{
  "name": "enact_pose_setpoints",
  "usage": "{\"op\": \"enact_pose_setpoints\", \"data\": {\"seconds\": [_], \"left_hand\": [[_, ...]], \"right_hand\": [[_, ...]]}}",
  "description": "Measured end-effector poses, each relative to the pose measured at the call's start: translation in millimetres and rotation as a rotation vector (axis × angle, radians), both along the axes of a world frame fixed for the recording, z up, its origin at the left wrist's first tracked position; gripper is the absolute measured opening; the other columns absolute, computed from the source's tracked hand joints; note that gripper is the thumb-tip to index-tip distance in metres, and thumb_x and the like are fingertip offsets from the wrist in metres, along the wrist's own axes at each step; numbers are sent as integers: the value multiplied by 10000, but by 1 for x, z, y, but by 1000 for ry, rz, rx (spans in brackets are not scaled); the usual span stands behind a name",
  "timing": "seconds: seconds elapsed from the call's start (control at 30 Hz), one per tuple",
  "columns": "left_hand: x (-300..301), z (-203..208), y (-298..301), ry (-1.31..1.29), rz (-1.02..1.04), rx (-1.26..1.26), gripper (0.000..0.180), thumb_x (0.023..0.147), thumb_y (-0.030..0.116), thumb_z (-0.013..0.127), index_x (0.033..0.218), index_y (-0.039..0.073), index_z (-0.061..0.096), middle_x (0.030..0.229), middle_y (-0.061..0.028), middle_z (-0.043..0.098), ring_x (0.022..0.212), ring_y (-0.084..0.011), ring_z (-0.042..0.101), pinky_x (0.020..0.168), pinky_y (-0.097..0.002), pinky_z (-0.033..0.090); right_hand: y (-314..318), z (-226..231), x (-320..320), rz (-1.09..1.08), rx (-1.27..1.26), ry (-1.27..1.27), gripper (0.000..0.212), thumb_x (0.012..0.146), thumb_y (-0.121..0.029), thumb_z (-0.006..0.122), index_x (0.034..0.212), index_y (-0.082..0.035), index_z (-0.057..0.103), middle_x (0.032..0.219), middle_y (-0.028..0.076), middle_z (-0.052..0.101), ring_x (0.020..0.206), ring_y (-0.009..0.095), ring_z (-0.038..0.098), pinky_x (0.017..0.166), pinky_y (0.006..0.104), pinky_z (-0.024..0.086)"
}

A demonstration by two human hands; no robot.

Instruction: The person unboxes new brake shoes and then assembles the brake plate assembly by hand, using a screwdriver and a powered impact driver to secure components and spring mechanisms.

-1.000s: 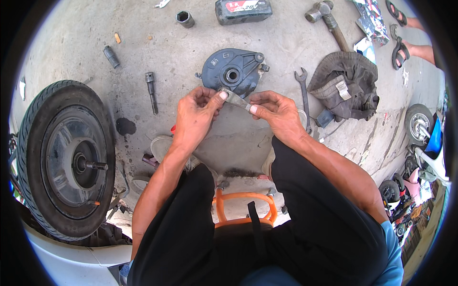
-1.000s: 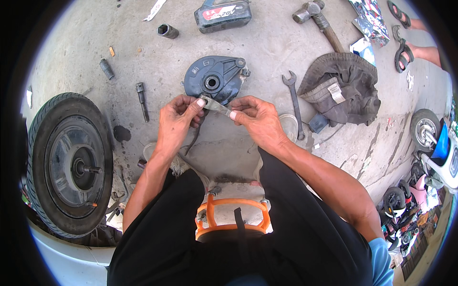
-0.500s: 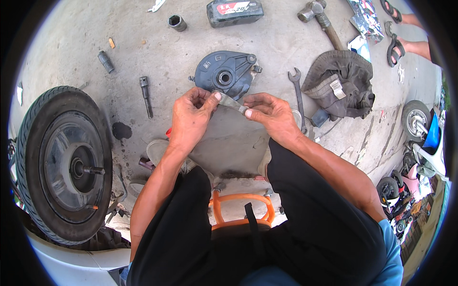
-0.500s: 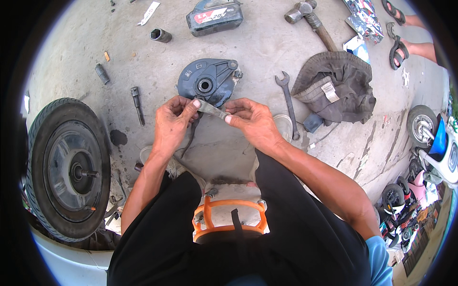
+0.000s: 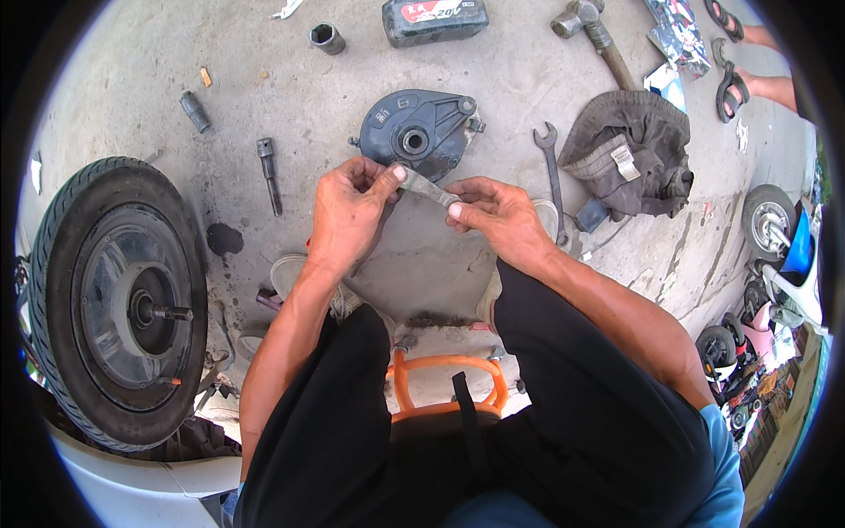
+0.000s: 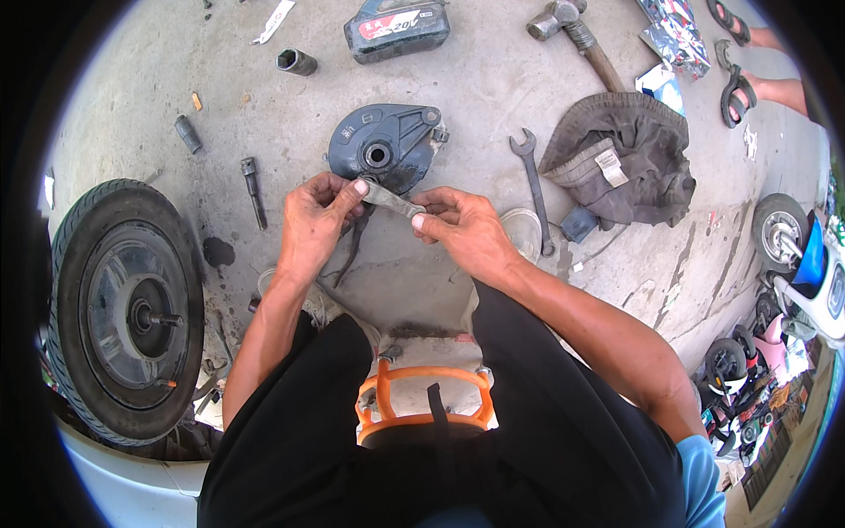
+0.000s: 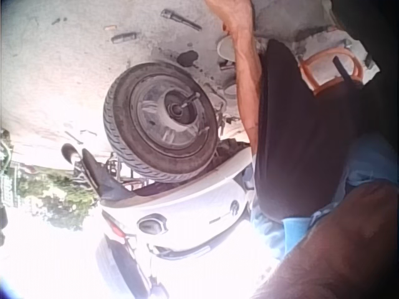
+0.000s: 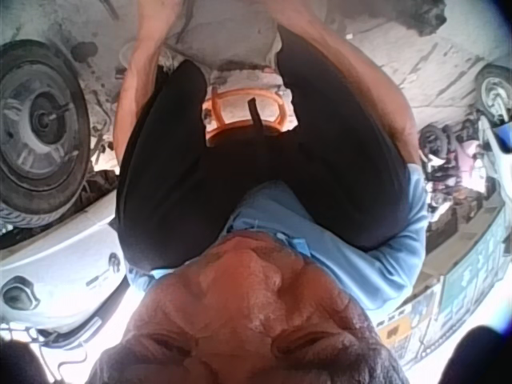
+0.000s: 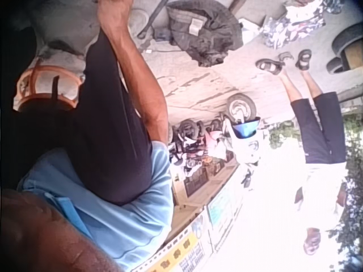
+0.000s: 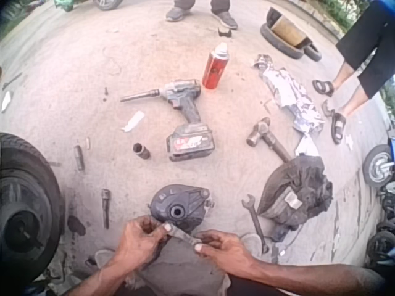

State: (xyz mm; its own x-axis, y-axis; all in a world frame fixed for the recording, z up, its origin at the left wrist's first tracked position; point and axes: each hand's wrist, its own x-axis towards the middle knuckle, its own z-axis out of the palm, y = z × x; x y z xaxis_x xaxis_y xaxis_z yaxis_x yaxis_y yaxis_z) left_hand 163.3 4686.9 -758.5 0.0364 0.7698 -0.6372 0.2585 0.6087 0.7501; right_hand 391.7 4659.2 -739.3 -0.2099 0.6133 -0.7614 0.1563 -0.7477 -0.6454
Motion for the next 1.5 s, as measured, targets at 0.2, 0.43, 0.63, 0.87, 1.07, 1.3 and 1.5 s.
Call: {"op": "enact_pose_setpoints", "data": {"seconds": [0.2,0.43,0.63,0.87,1.07,1.3,1.5], "left_hand": [[1,3,2,8,-13,-5,293,932,248,762,832,-18,692,704,-46,686,637,-82,575,591,-267,465],[0,1,5,-19,-13,-20,274,927,227,767,834,-16,681,709,-37,679,636,-76,562,586,-259,456],[0,-2,5,-30,-4,-12,263,917,219,776,836,-12,682,714,-40,680,642,-74,555,585,-259,451],[2,6,9,18,-28,-22,240,916,190,773,839,-15,676,708,-44,674,641,-87,564,595,-272,465],[4,2,4,19,-2,28,234,918,177,768,828,-12,664,700,-49,668,638,-92,569,590,-282,470],[5,3,3,49,-16,10,251,937,204,772,841,-1,662,720,-40,677,655,-67,579,581,-246,448],[7,-10,-7,62,33,98,281,914,231,778,824,-8,664,690,-55,663,623,-116,574,579,-313,471]], "right_hand": [[6,2,0,94,4,-69,375,966,-117,709,1268,90,627,1015,143,715,906,162,690,807,303,569],[4,-3,-1,54,-12,-5,437,946,-148,718,1277,115,607,982,151,723,863,161,690,793,303,567],[7,2,-1,98,-13,-33,428,947,-151,714,1274,107,610,960,143,724,868,163,691,802,311,569],[7,5,-5,104,-13,-48,428,954,-160,706,1286,92,608,982,151,719,871,170,694,813,309,569],[11,6,-10,187,5,-105,396,969,-157,680,1282,79,624,1023,151,725,854,178,699,781,315,573],[5,-3,-10,197,44,-142,384,966,-183,687,1253,69,648,996,146,737,829,169,699,765,313,571],[8,-4,-13,205,99,-171,395,971,-262,685,1197,61,675,883,140,732,790,162,710,728,308,561]]}}
